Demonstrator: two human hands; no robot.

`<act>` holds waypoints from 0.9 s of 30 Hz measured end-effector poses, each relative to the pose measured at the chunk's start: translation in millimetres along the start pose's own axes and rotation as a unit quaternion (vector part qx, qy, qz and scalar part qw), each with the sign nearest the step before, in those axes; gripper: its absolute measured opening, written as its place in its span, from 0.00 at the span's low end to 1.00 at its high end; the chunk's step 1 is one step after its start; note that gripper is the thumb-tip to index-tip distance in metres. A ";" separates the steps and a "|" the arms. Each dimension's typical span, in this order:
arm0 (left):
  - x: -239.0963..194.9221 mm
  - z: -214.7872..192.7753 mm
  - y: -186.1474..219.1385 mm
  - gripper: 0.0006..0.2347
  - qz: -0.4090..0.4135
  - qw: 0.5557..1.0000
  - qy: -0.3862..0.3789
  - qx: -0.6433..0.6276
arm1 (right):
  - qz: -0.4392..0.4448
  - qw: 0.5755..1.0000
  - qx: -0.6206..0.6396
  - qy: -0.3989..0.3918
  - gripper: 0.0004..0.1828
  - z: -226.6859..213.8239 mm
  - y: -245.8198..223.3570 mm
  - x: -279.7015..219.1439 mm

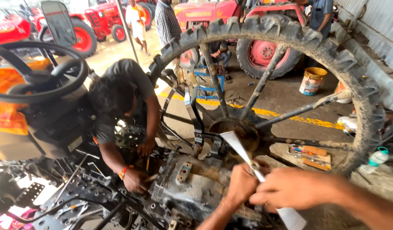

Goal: The person works with others to repair a tractor engine by loosening and tightening bolts with a T-handle socket wrench and a spanner, then unboxing and handling new parts in plastic packaging.

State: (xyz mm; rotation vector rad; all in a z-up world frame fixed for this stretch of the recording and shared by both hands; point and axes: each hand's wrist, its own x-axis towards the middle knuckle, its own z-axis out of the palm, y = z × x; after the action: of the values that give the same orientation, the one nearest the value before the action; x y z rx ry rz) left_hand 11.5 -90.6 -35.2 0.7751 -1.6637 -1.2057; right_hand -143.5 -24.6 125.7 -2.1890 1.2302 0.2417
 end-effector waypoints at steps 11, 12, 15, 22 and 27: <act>18.9 11.9 11.1 0.07 0.173 0.983 -0.056 0.019 | -0.281 0.926 -0.127 0.216 0.17 -27.3 -10.6 87.2; 18.2 12.9 7.1 0.06 0.137 0.990 -0.043 0.010 | -0.318 0.914 -0.211 0.137 0.20 -6.7 -14.1 79.0; 18.9 1.5 -4.6 0.04 0.006 0.999 -0.001 -0.032 | -0.072 0.994 -0.047 -0.064 0.18 6.9 -2.8 29.9; -1.0 0.3 10.5 0.05 -0.024 0.991 -0.091 -0.091 | 0.139 0.941 0.209 0.228 0.22 -61.6 7.1 38.2; 11.6 6.0 9.1 0.06 0.149 0.983 -0.087 -0.056 | -0.261 0.953 0.040 0.146 0.22 -24.6 5.7 42.7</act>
State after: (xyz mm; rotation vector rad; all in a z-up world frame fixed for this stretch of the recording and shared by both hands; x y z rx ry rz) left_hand 1.7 -95.5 -23.7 0.3434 -1.7614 -1.1670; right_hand -127.8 -71.6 124.4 -2.4411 0.7377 -0.3527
